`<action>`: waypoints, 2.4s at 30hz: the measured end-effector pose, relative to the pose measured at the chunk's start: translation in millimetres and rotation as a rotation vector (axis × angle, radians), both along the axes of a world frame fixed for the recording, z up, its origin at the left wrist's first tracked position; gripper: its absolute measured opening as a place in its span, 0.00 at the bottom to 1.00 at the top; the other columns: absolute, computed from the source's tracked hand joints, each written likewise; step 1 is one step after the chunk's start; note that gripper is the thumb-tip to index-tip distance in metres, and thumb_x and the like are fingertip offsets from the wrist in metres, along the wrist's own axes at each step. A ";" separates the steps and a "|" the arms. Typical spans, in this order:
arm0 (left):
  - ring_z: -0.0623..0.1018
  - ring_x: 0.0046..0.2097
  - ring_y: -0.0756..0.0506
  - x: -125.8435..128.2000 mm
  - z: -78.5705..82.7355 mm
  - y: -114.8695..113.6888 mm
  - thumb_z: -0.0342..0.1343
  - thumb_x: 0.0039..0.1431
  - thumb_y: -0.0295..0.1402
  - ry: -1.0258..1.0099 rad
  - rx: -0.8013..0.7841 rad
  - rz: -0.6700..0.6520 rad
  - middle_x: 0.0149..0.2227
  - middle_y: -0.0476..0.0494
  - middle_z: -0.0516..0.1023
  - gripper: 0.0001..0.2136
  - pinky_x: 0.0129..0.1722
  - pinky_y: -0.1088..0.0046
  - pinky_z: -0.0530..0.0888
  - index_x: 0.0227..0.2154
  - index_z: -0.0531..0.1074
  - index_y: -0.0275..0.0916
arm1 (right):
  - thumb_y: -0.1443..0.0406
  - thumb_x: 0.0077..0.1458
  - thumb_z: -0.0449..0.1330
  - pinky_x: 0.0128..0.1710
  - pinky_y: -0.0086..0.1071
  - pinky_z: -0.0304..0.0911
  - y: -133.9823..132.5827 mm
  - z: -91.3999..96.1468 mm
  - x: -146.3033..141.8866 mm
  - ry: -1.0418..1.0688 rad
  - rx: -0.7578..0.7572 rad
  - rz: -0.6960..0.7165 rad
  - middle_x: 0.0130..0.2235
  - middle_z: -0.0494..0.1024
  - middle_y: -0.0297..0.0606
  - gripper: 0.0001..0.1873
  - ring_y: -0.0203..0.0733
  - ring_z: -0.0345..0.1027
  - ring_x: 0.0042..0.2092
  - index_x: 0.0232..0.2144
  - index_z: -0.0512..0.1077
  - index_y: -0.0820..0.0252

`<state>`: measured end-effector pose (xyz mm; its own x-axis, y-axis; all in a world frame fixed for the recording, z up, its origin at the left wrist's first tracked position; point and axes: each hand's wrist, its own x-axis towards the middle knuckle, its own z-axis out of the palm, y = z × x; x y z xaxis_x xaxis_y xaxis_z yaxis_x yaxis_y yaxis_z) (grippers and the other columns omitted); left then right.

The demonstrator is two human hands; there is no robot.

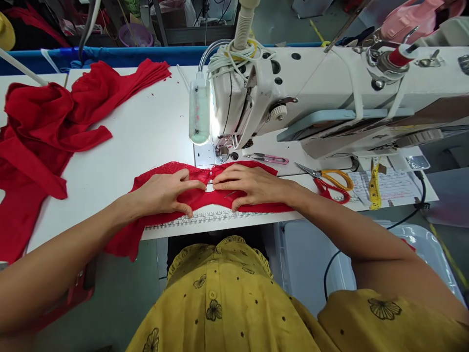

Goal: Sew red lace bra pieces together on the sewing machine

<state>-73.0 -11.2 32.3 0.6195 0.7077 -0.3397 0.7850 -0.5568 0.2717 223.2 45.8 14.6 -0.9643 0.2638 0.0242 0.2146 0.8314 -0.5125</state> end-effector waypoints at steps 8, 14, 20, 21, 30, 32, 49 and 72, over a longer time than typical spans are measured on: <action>0.65 0.31 0.50 -1.2 -0.2 0.3 0.59 0.58 0.57 0.005 -0.019 -0.008 0.41 0.47 0.66 0.28 0.25 0.75 0.55 0.58 0.66 0.55 | 0.48 0.63 0.60 0.52 0.45 0.67 0.2 1.1 -0.5 -0.002 -0.002 0.002 0.63 0.70 0.42 0.29 0.55 0.60 0.62 0.61 0.70 0.53; 0.65 0.31 0.49 -0.2 0.6 0.9 0.58 0.58 0.58 0.010 -0.032 -0.002 0.41 0.47 0.66 0.28 0.25 0.75 0.55 0.59 0.66 0.56 | 0.49 0.63 0.60 0.52 0.45 0.67 0.6 0.3 0.4 -0.002 -0.012 -0.005 0.63 0.70 0.42 0.28 0.55 0.60 0.62 0.61 0.70 0.53; 0.65 0.32 0.49 2.5 7.0 0.3 0.61 0.58 0.55 0.040 -0.065 0.012 0.43 0.46 0.66 0.29 0.26 0.74 0.55 0.60 0.65 0.56 | 0.48 0.63 0.60 0.55 0.46 0.65 0.7 -1.6 1.1 0.021 -0.043 -0.005 0.63 0.71 0.41 0.30 0.54 0.60 0.62 0.62 0.69 0.51; 0.65 0.33 0.49 2.9 7.9 0.2 0.61 0.57 0.55 0.044 -0.068 0.012 0.43 0.46 0.66 0.29 0.26 0.74 0.55 0.60 0.65 0.55 | 0.47 0.63 0.59 0.55 0.46 0.65 0.6 -1.6 0.9 0.024 -0.050 -0.007 0.63 0.71 0.41 0.30 0.54 0.60 0.62 0.62 0.69 0.50; 0.64 0.32 0.49 2.3 4.9 0.2 0.60 0.57 0.58 0.042 -0.053 0.000 0.43 0.46 0.66 0.31 0.25 0.74 0.54 0.61 0.65 0.55 | 0.45 0.60 0.61 0.56 0.47 0.65 -1.0 -0.3 -1.5 0.015 -0.063 -0.022 0.63 0.71 0.40 0.32 0.54 0.61 0.62 0.62 0.69 0.49; 0.64 0.32 0.49 1.7 4.5 0.1 0.60 0.56 0.58 0.036 -0.047 -0.003 0.43 0.46 0.66 0.31 0.25 0.75 0.54 0.61 0.64 0.55 | 0.46 0.60 0.62 0.56 0.48 0.65 -1.1 -0.5 -1.5 0.009 -0.067 -0.029 0.63 0.71 0.39 0.32 0.54 0.60 0.62 0.62 0.69 0.48; 0.64 0.32 0.49 -0.6 4.7 -1.1 0.59 0.57 0.59 -0.006 -0.038 -0.010 0.43 0.45 0.66 0.31 0.26 0.74 0.53 0.59 0.65 0.54 | 0.46 0.60 0.61 0.58 0.50 0.64 -2.1 1.0 -2.7 -0.026 -0.092 -0.039 0.63 0.71 0.39 0.31 0.54 0.60 0.63 0.62 0.69 0.47; 0.64 0.32 0.48 -1.7 2.8 -1.6 0.57 0.59 0.59 -0.010 -0.042 -0.005 0.44 0.44 0.66 0.30 0.26 0.74 0.53 0.61 0.65 0.53 | 0.46 0.61 0.61 0.57 0.49 0.64 -2.2 1.8 -2.2 0.006 -0.091 -0.021 0.63 0.71 0.41 0.32 0.53 0.60 0.62 0.63 0.68 0.49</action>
